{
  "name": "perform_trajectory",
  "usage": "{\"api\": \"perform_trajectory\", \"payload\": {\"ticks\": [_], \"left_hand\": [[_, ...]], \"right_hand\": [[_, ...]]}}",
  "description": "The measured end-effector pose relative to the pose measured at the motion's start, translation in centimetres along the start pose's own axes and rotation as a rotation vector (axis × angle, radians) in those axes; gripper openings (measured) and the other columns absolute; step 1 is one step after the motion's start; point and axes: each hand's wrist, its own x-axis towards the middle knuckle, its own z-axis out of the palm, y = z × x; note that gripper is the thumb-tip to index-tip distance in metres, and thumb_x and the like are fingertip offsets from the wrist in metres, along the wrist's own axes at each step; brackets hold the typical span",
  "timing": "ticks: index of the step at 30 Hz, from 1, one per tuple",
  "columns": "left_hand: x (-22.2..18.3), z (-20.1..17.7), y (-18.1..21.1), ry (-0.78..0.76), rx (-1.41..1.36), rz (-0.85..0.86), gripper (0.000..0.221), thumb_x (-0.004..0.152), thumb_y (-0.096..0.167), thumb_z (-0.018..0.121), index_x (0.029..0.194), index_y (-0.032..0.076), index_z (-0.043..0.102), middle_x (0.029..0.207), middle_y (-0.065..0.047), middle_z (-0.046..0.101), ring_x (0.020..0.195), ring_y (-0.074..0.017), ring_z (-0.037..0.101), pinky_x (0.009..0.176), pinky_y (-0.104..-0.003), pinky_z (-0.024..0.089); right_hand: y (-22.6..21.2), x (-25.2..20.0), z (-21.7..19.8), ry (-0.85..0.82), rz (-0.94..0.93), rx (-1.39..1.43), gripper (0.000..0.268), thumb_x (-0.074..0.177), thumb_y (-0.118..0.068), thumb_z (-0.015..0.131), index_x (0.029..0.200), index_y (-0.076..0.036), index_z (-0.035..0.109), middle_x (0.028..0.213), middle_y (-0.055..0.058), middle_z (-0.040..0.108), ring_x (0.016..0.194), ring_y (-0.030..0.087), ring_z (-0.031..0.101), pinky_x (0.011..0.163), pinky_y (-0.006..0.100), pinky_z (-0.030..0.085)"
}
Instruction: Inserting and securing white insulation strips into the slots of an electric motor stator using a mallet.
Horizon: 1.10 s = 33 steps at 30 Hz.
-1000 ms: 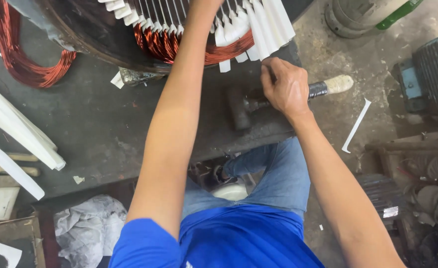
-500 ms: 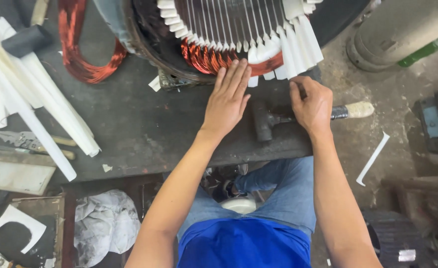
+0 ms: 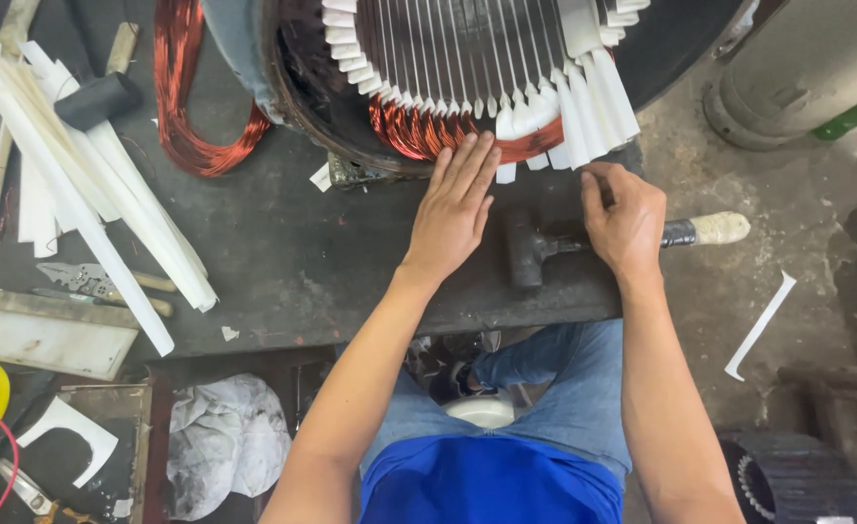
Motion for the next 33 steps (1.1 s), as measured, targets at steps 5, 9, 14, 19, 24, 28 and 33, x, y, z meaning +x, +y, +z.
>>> {"api": "perform_trajectory", "payload": {"ticks": [5, 9, 14, 19, 24, 28, 33], "left_hand": [[-0.16, 0.29, -0.04, 0.008, -0.012, -0.006, 0.071, 0.109, 0.015, 0.069, 0.172, 0.008, 0.036, 0.181, -0.012, 0.029, 0.169, -0.0287, 0.025, 0.14, -0.049, 0.012], [-0.22, 0.3, -0.03, 0.018, -0.024, -0.007, 0.07, 0.109, 0.014, 0.069, 0.172, 0.008, 0.036, 0.181, -0.012, 0.029, 0.169, -0.0287, 0.025, 0.141, -0.049, 0.012], [-0.21, 0.32, -0.01, 0.001, -0.012, -0.018, 0.07, 0.109, 0.014, 0.069, 0.171, 0.009, 0.037, 0.181, -0.011, 0.028, 0.169, -0.0275, 0.024, 0.141, -0.048, 0.011], [-0.26, 0.2, -0.01, 0.006, -0.021, -0.018, 0.069, 0.109, 0.014, 0.069, 0.171, 0.009, 0.038, 0.181, -0.011, 0.029, 0.169, -0.0271, 0.024, 0.14, -0.048, 0.011], [-0.28, 0.18, -0.06, 0.003, -0.034, -0.02, 0.07, 0.109, 0.015, 0.069, 0.171, 0.009, 0.038, 0.181, -0.011, 0.029, 0.169, -0.027, 0.024, 0.141, -0.047, 0.011], [-0.37, 0.23, -0.09, 0.0, -0.032, -0.022, 0.068, 0.109, 0.015, 0.069, 0.17, 0.009, 0.039, 0.181, -0.012, 0.03, 0.169, -0.0267, 0.024, 0.141, -0.047, 0.01], [-0.36, 0.12, -0.11, 0.0, -0.037, -0.02, 0.067, 0.11, 0.015, 0.069, 0.17, 0.009, 0.04, 0.18, -0.012, 0.03, 0.169, -0.0265, 0.024, 0.141, -0.047, 0.01]], "right_hand": [[-0.22, -0.07, -0.16, 0.009, -0.026, 0.015, 0.01, 0.111, 0.001, 0.073, 0.117, 0.005, 0.08, 0.082, 0.021, 0.076, 0.077, 0.038, 0.077, 0.054, 0.039, 0.054], [-0.16, -0.11, -0.19, 0.007, -0.045, 0.003, 0.01, 0.111, 0.0, 0.074, 0.117, 0.004, 0.08, 0.083, 0.021, 0.077, 0.076, 0.038, 0.077, 0.052, 0.04, 0.054], [-0.13, -0.23, -0.22, 0.013, -0.049, 0.01, 0.01, 0.111, 0.001, 0.074, 0.118, 0.005, 0.08, 0.082, 0.022, 0.075, 0.077, 0.04, 0.076, 0.052, 0.041, 0.052], [-0.36, -0.21, -0.25, 0.014, -0.045, 0.012, 0.01, 0.111, 0.002, 0.074, 0.117, 0.005, 0.08, 0.08, 0.021, 0.075, 0.076, 0.038, 0.076, 0.052, 0.039, 0.051], [0.01, -0.26, 0.03, 0.018, -0.041, 0.008, 0.01, 0.111, 0.001, 0.074, 0.117, 0.005, 0.081, 0.081, 0.021, 0.075, 0.077, 0.039, 0.077, 0.053, 0.039, 0.052], [0.27, -0.34, 0.12, 0.021, -0.057, 0.003, 0.01, 0.111, -0.001, 0.075, 0.118, 0.003, 0.081, 0.08, 0.021, 0.074, 0.076, 0.039, 0.076, 0.051, 0.04, 0.051], [0.23, -0.32, 0.2, 0.026, -0.054, 0.003, 0.009, 0.111, 0.001, 0.075, 0.117, 0.004, 0.081, 0.079, 0.021, 0.074, 0.076, 0.04, 0.076, 0.052, 0.039, 0.05]]}}
